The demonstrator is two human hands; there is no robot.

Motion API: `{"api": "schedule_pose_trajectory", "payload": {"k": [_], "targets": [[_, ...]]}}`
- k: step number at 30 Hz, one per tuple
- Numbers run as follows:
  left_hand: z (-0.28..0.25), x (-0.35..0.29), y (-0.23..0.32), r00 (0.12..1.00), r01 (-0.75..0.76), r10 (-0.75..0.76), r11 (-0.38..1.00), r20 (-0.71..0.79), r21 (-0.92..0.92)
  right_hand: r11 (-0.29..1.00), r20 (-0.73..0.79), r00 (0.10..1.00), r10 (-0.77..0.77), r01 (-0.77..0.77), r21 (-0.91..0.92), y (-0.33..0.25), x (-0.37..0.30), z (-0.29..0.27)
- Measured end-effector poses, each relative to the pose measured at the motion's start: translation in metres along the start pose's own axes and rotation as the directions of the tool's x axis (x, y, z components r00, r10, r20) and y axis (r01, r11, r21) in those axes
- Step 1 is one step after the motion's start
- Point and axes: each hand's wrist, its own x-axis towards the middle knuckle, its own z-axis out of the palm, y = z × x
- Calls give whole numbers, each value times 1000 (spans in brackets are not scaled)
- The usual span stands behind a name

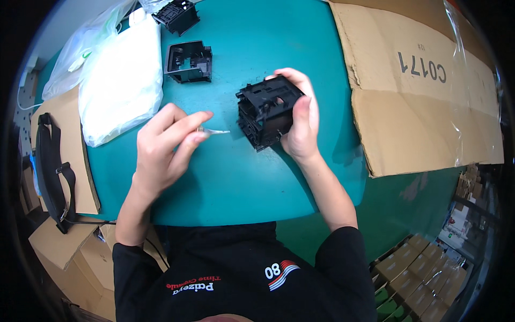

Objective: The person uses a small metal tool to pry open and separate the casing of small black electronic components on a green workbench. They handle the components one by one, separating the halves and placing them on the table.

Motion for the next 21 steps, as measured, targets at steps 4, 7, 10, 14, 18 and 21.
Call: {"api": "schedule_pose_trajectory", "payload": {"k": [4, 7, 10, 14, 18, 21], "targets": [[12, -5, 2, 999, -28, 29, 999, 39, -17, 823, 165, 919, 357, -393, 410, 9, -6, 2], [17, -5, 2, 998, -21, 21, 1000, 57, -1, 695, 174, 859, 481, -494, 523, 14, -10, 2], [18, -5, 1, 998, -30, 30, 1000, 63, -2, 725, 156, 838, 524, -534, 434, 15, -12, 7], [18, -6, 1, 998, -19, 19, 1000, 55, 2, 738, 215, 852, 478, -522, 427, 19, -15, 5], [21, -6, -2, 998, -53, 53, 999, 44, 1, 724, 303, 861, 409, -508, 466, 22, -18, 0], [20, -7, -1, 997, -54, 51, 997, 60, 55, 729, 335, 858, 389, -509, 458, 22, -17, 0]]}}
